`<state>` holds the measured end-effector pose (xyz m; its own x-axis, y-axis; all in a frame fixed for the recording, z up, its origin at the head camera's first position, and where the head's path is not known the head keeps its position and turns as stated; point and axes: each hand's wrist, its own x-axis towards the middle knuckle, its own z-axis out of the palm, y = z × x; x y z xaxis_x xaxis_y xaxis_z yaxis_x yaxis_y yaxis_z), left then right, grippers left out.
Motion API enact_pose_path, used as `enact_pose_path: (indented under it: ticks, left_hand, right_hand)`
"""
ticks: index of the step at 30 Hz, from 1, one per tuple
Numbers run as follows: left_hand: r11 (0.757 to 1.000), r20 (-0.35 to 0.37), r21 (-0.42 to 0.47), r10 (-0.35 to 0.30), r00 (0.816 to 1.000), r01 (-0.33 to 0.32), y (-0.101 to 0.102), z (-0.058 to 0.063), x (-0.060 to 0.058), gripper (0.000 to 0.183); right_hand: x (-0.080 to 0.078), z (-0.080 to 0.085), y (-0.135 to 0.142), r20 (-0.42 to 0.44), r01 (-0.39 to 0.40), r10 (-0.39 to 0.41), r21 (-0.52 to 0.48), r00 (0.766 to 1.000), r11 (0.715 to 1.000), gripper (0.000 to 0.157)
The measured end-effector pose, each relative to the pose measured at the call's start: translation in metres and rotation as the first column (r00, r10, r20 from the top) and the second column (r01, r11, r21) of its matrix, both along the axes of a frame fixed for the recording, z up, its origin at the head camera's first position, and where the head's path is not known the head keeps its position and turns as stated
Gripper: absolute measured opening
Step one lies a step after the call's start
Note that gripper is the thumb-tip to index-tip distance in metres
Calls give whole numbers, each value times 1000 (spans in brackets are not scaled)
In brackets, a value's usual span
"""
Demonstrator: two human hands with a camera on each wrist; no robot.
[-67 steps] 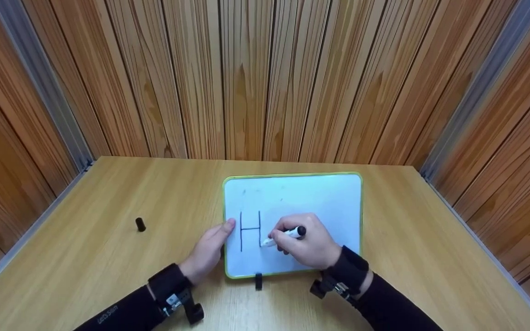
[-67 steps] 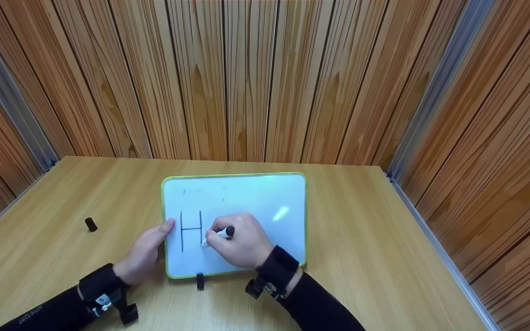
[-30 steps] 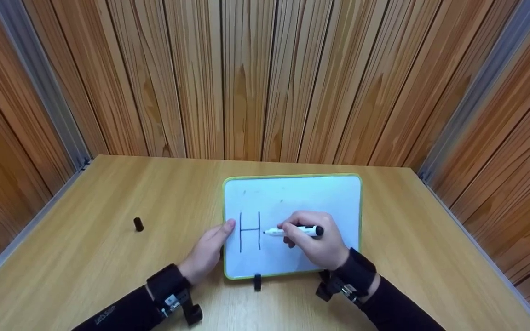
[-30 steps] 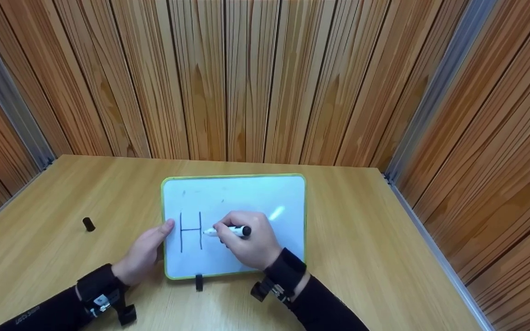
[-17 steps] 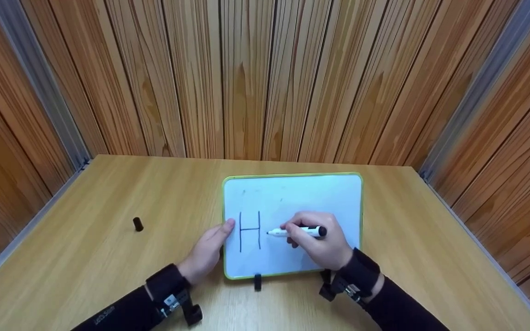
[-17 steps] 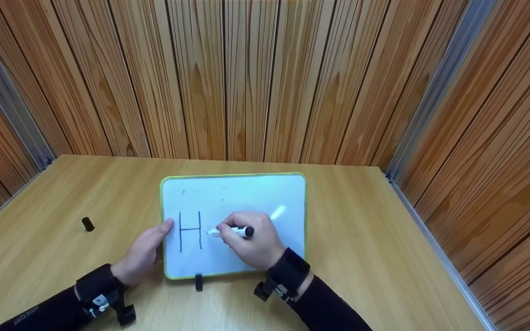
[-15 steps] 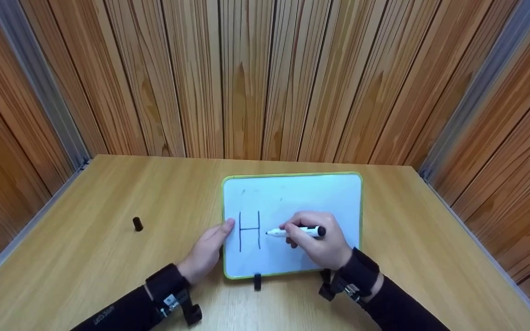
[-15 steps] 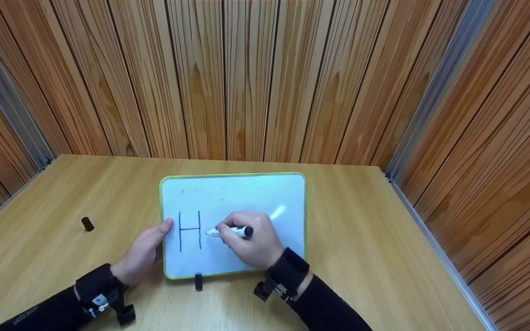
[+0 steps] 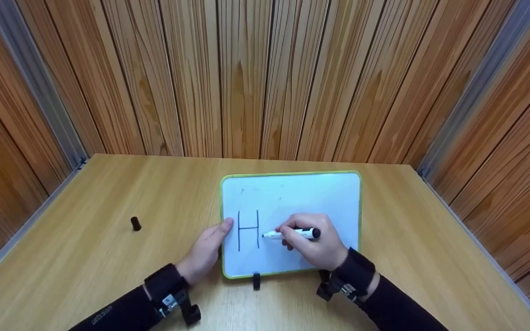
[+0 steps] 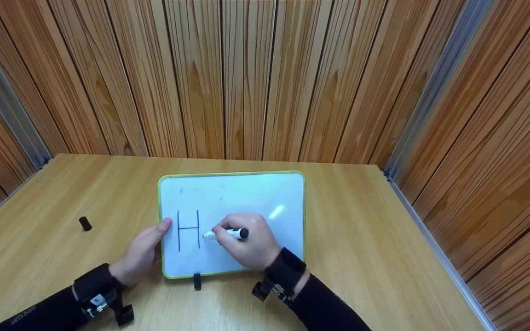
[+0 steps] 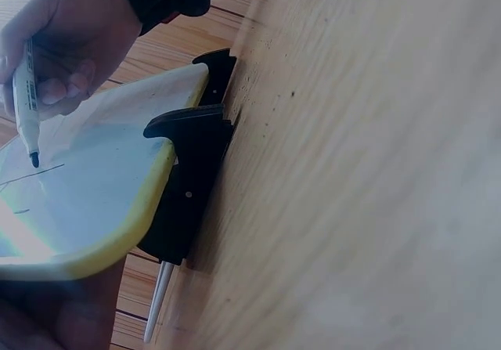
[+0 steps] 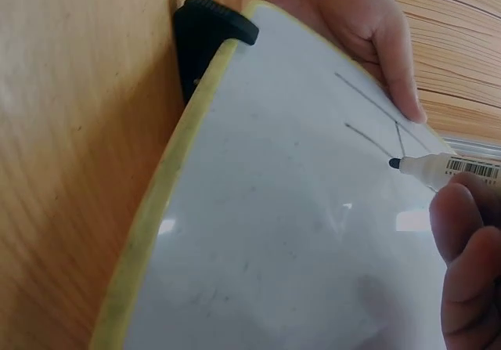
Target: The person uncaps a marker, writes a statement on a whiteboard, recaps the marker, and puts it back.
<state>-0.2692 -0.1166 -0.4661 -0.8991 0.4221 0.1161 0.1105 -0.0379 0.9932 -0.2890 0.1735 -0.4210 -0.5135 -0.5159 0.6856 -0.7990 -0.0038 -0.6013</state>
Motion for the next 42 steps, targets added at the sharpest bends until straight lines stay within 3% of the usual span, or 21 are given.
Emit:
enact_pose_path:
  ticks: [7,27,42]
  left_hand:
    - [999,21,26,38,999,-38,3,0,2,67]
    - [999,28,14,43,999,-43,2,1,3,68]
    - [999,15,16,37,999,-37,3,-1,0,69]
  right_hand:
    - [-1,-2,0,-13,7,-7,-4,1000,1000,24]
    - [1,7,7,47,109,-108,-20,993,994,24]
    - [2,3,0,-3,56,-56,0,998,998,20]
